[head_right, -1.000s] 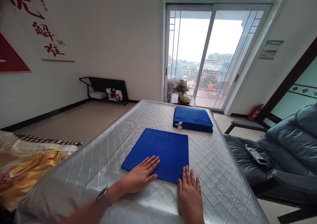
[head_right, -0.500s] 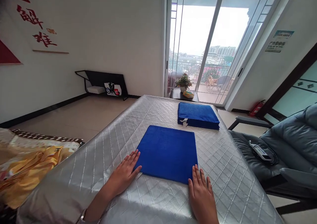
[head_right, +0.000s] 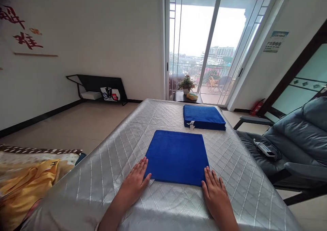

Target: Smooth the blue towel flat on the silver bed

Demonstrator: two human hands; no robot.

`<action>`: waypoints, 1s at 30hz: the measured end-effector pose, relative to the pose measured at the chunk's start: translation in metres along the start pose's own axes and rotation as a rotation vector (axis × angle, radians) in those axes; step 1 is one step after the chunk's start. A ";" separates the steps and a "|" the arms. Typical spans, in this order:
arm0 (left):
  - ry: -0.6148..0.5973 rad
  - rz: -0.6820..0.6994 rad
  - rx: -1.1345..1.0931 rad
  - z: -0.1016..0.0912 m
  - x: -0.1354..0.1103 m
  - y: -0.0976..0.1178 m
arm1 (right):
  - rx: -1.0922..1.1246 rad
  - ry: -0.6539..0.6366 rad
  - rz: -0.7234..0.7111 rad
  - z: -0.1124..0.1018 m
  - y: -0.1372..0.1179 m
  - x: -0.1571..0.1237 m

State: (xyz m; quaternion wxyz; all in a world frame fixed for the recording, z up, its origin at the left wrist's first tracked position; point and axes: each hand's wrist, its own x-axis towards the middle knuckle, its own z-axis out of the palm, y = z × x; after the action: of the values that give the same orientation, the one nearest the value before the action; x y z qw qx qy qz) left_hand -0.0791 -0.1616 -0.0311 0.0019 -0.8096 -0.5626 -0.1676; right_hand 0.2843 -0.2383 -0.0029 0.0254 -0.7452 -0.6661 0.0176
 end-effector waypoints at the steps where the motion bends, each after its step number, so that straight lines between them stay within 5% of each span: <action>1: -0.008 -0.006 -0.003 -0.001 0.000 0.001 | -0.006 -0.007 -0.006 -0.001 0.001 0.000; 5: -0.014 -0.011 -0.011 -0.005 0.000 0.003 | -0.059 -0.063 -0.033 -0.011 0.006 0.013; 12: -0.039 -0.006 -0.002 -0.013 0.003 0.007 | -0.123 -0.096 -0.053 -0.048 -0.013 0.076; 21: 0.006 0.007 0.079 -0.012 0.008 0.008 | 0.018 -0.118 -0.005 -0.024 -0.016 0.091; 25: -0.028 0.168 0.056 -0.019 0.041 0.055 | 0.047 -0.112 -0.015 -0.027 -0.012 0.090; 30: -0.132 0.527 -0.072 -0.014 0.100 0.160 | 0.036 -0.099 -0.031 -0.029 -0.012 0.087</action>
State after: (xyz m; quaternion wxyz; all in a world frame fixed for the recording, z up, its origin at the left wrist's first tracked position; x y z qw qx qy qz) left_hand 0.0935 -0.1323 0.0392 -0.0200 -0.9368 -0.3251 -0.1281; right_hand 0.2841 -0.1506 0.0270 0.0059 -0.7323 -0.6777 0.0662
